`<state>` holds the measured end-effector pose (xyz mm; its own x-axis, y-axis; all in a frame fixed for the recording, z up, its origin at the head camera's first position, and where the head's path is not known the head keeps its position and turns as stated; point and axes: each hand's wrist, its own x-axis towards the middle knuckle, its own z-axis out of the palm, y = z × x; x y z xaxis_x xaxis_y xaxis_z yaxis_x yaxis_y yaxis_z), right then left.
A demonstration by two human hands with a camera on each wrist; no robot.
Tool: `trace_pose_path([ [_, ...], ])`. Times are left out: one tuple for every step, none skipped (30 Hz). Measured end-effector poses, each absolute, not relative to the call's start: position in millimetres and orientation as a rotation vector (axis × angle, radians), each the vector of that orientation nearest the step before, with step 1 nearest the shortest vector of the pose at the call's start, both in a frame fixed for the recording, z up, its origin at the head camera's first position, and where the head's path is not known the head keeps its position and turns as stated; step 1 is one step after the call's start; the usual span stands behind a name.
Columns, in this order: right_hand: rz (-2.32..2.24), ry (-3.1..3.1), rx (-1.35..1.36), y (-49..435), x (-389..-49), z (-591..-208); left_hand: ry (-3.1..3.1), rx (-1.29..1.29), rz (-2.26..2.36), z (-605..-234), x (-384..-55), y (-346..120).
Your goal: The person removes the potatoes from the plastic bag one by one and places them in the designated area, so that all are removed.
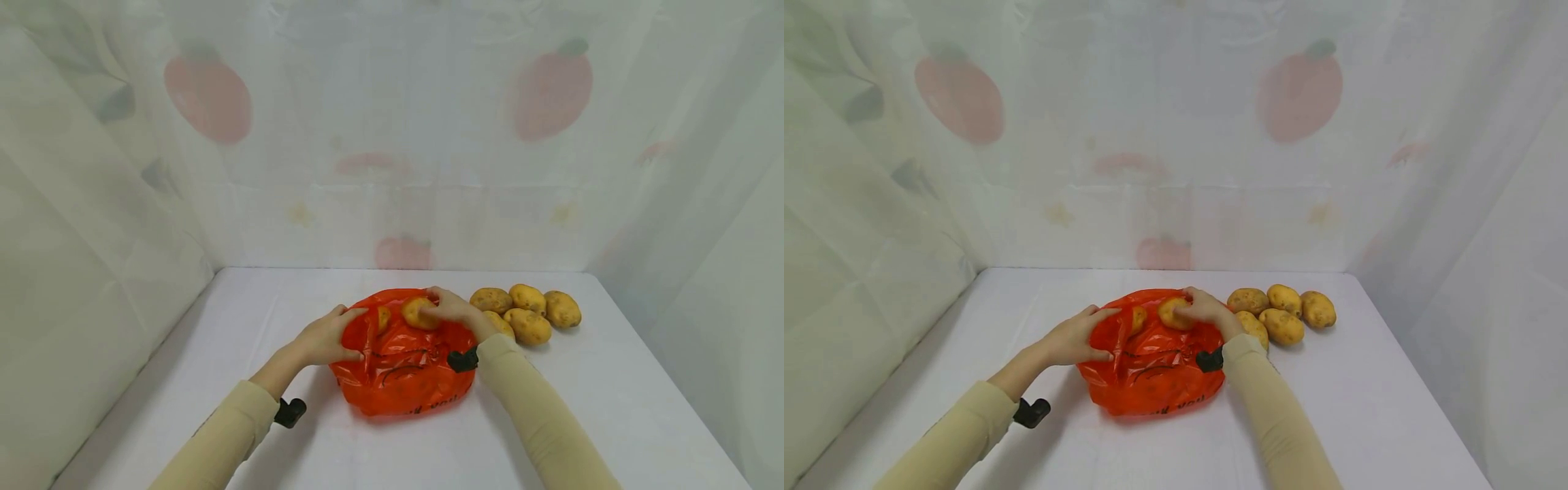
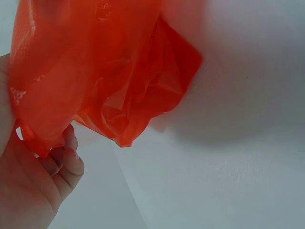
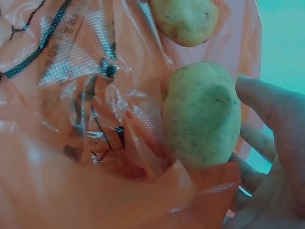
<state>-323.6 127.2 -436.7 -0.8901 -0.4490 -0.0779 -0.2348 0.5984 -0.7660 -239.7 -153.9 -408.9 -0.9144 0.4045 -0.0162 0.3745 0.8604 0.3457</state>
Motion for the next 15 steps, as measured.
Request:
trace_pose_path([
  [-1.163,2.571,-0.556,127.0,-323.5,-437.7,2.946,0.615,0.516,-408.8,-239.7,-153.9],
  [-1.157,2.572,-0.553,126.5,-323.5,-438.7,2.948,0.615,0.515,-408.7,-239.4,-153.9],
  [-1.15,2.577,-0.551,126.0,-323.5,-439.3,2.95,0.616,0.514,-408.6,-239.1,-154.0],
  [-1.144,2.58,-0.546,125.5,-323.4,-439.8,2.951,0.612,0.508,-408.5,-238.9,-153.9],
  [-1.133,2.585,-0.545,124.9,-323.1,-440.4,2.954,0.614,0.507,-408.3,-238.7,-153.9],
  [-1.125,2.589,-0.544,124.3,-322.8,-440.9,2.954,0.614,0.502,-408.2,-238.6,-153.9],
  [-1.112,2.593,-0.544,123.6,-322.4,-441.3,2.957,0.616,0.501,-408.3,-238.5,-153.9],
  [-1.101,2.596,-0.541,122.9,-322.0,-441.5,2.958,0.616,0.498,-408.4,-238.5,-153.9],
  [-1.089,2.601,-0.542,122.3,-321.4,-441.7,2.959,0.617,0.497,-408.5,-238.5,-153.8],
  [-1.081,2.605,-0.543,122.0,-320.9,-441.9,2.959,0.617,0.496,-408.5,-238.5,-153.8],
  [-1.073,2.611,-0.542,121.8,-320.3,-442.1,2.957,0.617,0.498,-408.5,-238.4,-153.6],
  [-1.07,2.612,-0.542,121.5,-319.7,-442.2,2.957,0.616,0.5,-408.5,-238.4,-153.5],
  [-1.067,2.613,-0.541,121.3,-319.2,-442.2,2.956,0.613,0.503,-408.5,-238.4,-153.4],
  [-1.067,2.615,-0.542,121.2,-318.6,-442.0,2.954,0.61,0.505,-408.3,-238.2,-153.3],
  [-1.066,2.616,-0.546,121.1,-318.1,-441.8,2.953,0.607,0.506,-408.1,-238.1,-153.2],
])
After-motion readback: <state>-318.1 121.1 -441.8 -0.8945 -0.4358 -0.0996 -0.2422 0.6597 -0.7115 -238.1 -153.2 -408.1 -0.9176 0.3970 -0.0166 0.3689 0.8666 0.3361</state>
